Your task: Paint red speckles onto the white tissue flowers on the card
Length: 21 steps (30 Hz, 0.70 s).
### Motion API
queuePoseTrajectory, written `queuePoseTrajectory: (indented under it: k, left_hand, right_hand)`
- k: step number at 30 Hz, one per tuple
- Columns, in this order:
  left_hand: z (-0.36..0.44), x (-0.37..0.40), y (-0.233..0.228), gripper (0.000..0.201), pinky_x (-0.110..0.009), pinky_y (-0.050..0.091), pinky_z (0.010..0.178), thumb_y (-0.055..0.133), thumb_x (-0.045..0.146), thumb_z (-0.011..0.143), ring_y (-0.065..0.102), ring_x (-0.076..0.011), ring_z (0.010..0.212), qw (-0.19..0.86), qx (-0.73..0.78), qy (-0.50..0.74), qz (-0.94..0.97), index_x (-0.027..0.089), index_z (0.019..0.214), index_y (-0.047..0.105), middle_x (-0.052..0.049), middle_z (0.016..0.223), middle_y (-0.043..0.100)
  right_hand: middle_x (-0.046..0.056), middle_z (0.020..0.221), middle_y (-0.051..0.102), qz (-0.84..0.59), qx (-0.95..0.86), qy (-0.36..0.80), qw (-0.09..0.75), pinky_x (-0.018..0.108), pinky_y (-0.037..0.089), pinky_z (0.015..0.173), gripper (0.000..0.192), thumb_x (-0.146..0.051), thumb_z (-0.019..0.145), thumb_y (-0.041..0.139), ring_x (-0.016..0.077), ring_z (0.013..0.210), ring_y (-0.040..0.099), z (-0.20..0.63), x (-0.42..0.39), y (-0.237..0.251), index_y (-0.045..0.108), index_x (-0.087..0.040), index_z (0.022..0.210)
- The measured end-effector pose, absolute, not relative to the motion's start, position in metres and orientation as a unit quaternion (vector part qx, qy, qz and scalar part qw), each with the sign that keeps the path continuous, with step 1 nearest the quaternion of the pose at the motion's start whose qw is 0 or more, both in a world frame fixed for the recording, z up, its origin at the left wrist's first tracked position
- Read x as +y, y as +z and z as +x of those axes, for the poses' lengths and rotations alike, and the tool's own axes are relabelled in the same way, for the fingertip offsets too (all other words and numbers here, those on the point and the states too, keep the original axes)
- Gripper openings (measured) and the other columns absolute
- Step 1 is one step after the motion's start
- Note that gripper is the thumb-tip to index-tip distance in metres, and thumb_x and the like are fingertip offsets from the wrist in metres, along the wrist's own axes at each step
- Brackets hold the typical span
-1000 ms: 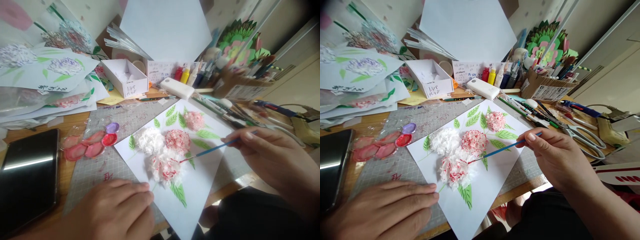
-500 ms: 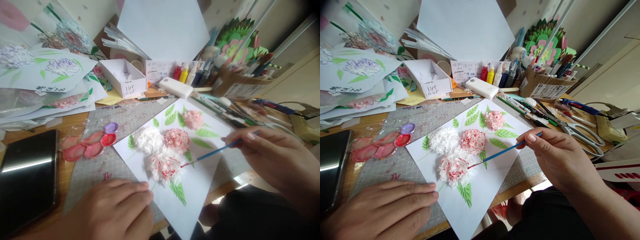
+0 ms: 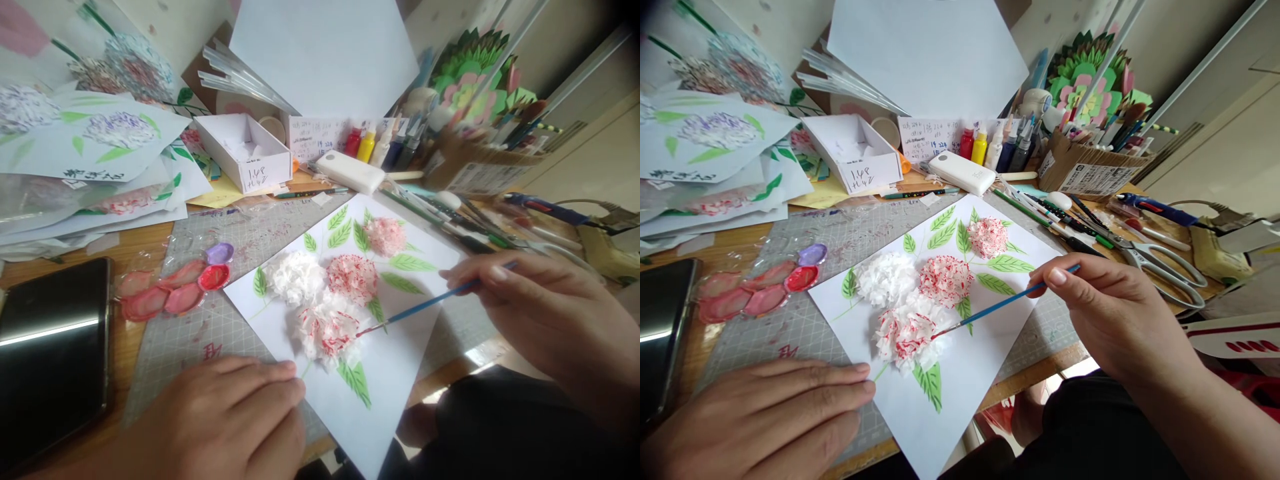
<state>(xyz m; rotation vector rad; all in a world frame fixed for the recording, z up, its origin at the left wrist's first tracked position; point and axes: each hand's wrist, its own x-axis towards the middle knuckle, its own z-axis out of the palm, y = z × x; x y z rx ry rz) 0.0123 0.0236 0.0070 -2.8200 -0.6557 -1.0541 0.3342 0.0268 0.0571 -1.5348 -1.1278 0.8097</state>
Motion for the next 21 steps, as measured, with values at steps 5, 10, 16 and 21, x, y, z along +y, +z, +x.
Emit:
queuePoseTrajectory:
  k: [5, 10, 16, 21]
  left_hand:
    - [0.0099, 0.0232, 0.0036, 0.037, -0.032, 0.055, 0.078, 0.036, 0.002, 0.089, 0.074, -0.0162, 0.085, 0.033, -0.212, -0.347, -0.913, 0.022, 0.082, 0.067, 0.003, 0.082, 0.076]
    - [0.0122, 0.0242, 0.0079, 0.037, -0.031, 0.053, 0.080, 0.039, 0.001, 0.090, 0.074, -0.0148, 0.086, 0.031, -0.218, -0.341, -0.914, 0.023, 0.083, 0.068, 0.005, 0.084, 0.076]
    - [0.0118, 0.0250, 0.0070, 0.035, -0.029, 0.047, 0.089, 0.041, 0.001, 0.091, 0.072, -0.0121, 0.088, 0.028, -0.221, -0.349, -0.910, 0.023, 0.081, 0.066, 0.007, 0.086, 0.077]
    - [0.0082, 0.0278, 0.0133, 0.034, -0.028, 0.046, 0.091, 0.042, 0.001, 0.091, 0.074, -0.0114, 0.088, 0.019, -0.216, -0.326, -0.920, 0.023, 0.082, 0.066, 0.008, 0.088, 0.078]
  right_hand:
    - [0.007, 0.070, 0.075, -0.641, -0.470, 0.328, 0.510, 0.031, 0.052, 0.074, 0.034, -0.061, 0.061, 0.090, 0.0189, 0.072, 0.067, 0.3345, 0.0274, 0.0579, 0.082, -0.028, 0.065]
    - [0.006, 0.071, 0.075, -0.640, -0.457, 0.320, 0.529, 0.032, 0.052, 0.073, 0.032, -0.059, 0.062, 0.090, 0.0202, 0.073, 0.067, 0.3412, 0.0264, 0.0588, 0.081, -0.029, 0.064]
    - [0.006, 0.069, 0.074, -0.635, -0.475, 0.340, 0.507, 0.033, 0.053, 0.073, 0.033, -0.061, 0.064, 0.089, 0.0186, 0.069, 0.065, 0.3325, 0.0293, 0.0606, 0.082, -0.029, 0.065]
    - [0.006, 0.065, 0.073, -0.648, -0.450, 0.313, 0.529, 0.033, 0.051, 0.071, 0.035, -0.062, 0.060, 0.090, 0.0171, 0.066, 0.062, 0.3400, 0.0304, 0.0608, 0.081, -0.028, 0.063]
